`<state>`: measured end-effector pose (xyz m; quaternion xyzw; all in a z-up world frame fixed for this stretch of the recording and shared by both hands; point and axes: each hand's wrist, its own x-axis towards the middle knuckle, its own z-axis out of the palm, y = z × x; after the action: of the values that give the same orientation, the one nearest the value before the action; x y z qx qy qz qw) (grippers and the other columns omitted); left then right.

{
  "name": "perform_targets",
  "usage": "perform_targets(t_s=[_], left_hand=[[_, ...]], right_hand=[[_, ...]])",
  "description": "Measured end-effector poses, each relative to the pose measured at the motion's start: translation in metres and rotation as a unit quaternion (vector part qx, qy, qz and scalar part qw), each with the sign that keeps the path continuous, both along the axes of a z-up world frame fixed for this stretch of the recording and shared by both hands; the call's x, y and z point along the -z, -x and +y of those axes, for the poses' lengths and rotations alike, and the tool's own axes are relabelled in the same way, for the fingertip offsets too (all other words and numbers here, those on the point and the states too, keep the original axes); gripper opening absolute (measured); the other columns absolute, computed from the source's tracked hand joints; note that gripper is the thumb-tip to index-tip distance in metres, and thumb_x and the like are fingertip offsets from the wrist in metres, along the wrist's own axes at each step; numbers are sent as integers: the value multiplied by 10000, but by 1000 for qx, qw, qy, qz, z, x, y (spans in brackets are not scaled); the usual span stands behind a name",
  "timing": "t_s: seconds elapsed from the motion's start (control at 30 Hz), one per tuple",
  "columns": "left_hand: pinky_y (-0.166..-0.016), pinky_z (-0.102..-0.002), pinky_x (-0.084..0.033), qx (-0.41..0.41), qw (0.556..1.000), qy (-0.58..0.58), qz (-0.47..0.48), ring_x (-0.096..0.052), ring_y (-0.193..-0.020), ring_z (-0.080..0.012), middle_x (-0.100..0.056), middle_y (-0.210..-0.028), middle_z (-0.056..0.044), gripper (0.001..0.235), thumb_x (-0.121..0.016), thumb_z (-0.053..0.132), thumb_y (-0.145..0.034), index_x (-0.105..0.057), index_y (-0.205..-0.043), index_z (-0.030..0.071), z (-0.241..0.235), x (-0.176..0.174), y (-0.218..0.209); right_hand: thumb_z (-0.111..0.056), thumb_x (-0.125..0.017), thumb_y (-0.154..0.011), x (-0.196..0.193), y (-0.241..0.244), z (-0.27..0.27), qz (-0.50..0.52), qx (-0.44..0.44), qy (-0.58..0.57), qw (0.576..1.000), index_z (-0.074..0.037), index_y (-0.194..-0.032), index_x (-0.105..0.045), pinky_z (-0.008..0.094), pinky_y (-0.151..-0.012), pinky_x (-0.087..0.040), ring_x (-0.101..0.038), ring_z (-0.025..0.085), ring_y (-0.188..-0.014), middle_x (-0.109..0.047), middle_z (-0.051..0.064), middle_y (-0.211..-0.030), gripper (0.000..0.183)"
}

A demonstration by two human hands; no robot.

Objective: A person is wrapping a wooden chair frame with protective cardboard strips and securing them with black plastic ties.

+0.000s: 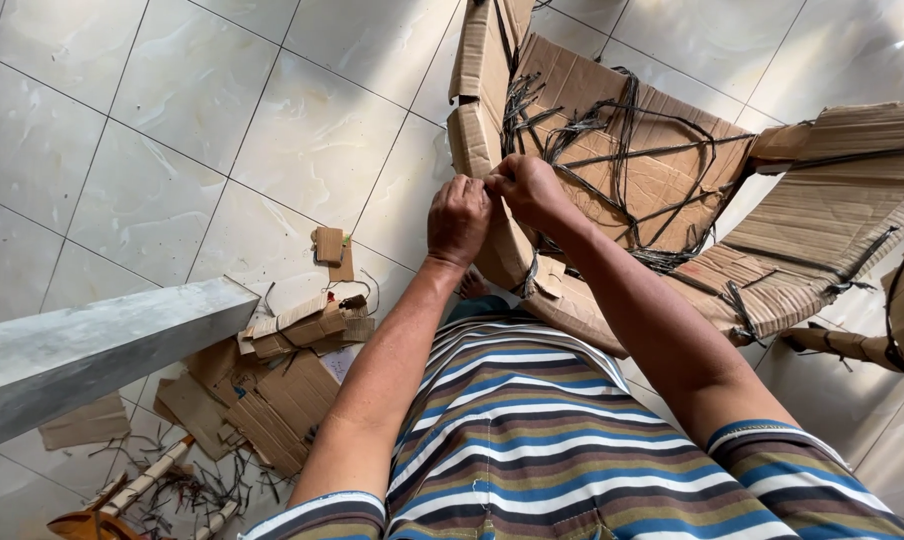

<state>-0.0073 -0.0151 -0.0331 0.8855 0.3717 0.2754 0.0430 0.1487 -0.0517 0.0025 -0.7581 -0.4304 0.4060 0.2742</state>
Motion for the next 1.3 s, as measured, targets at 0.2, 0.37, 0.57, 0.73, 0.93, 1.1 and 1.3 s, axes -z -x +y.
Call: perform_targets(t_s=[0.2,0.37,0.57,0.73,0.93,1.1,1.3], left_hand=[[-681,-411,-553,8,980,186,-67,-658,-779,-338,-542,-772,-68,72,-631,64,-836,-578,-839,113,7,4,19],[-901,-457,-537,-53,925,349,-140,-647,-1023,-350,-611,-1049,-127,279,-659,222,-836,-595,-1083,108,13,-25,7],[-1130,-572,-447,-210,882,415,-81,-488,-1389,-419,-462,-1466,-224,778,-685,417,-886,-376,-1492,40,15,9,-39],[-1001,-580,-507,-281,909,306,-38,-611,-1201,-450,-559,-1341,-231,778,-684,377,-872,-387,-1500,26,6,23,-60],[-976,-560,-508,-283,933,222,-24,-634,-1140,-483,-577,-1334,-264,727,-698,274,-864,-423,-1479,-3,3,5,-68],[-1010,-554,-485,-278,933,226,-41,-618,-1170,-494,-577,-1333,-269,687,-683,230,-870,-446,-1464,-18,5,-19,-77],[-1008,-535,-491,-289,930,225,-35,-632,-1158,-474,-618,-1292,-258,675,-693,228,-864,-472,-1455,-13,8,-27,-81]], right_hand=[[-280,-650,-1003,65,10,-33,72,159,-47,984,-90,-1018,-746,418,-658,-558,-700,252,-743,-701,117,-768,214],[-199,-622,-990,24,-1,-83,194,179,-14,964,-8,-1009,-723,265,-586,-562,-650,137,-646,-676,76,-728,218],[-249,-646,-950,61,-56,-149,187,169,138,958,-20,-1045,-745,287,-639,-595,-684,146,-691,-717,88,-762,267],[-320,-640,-958,121,-106,-148,121,162,153,967,-149,-968,-781,291,-669,-567,-707,114,-709,-720,3,-716,222],[-364,-677,-951,199,-122,-90,43,86,161,982,-234,-1063,-788,418,-867,-553,-722,279,-986,-760,36,-898,204],[-398,-645,-983,240,-119,-28,70,144,156,975,-157,-1332,-660,551,-980,-506,-657,427,-1162,-743,161,-1109,424],[-478,-698,-918,303,-116,13,32,148,205,967,-271,-1039,-757,490,-943,-535,-682,367,-1122,-760,80,-1021,246]])
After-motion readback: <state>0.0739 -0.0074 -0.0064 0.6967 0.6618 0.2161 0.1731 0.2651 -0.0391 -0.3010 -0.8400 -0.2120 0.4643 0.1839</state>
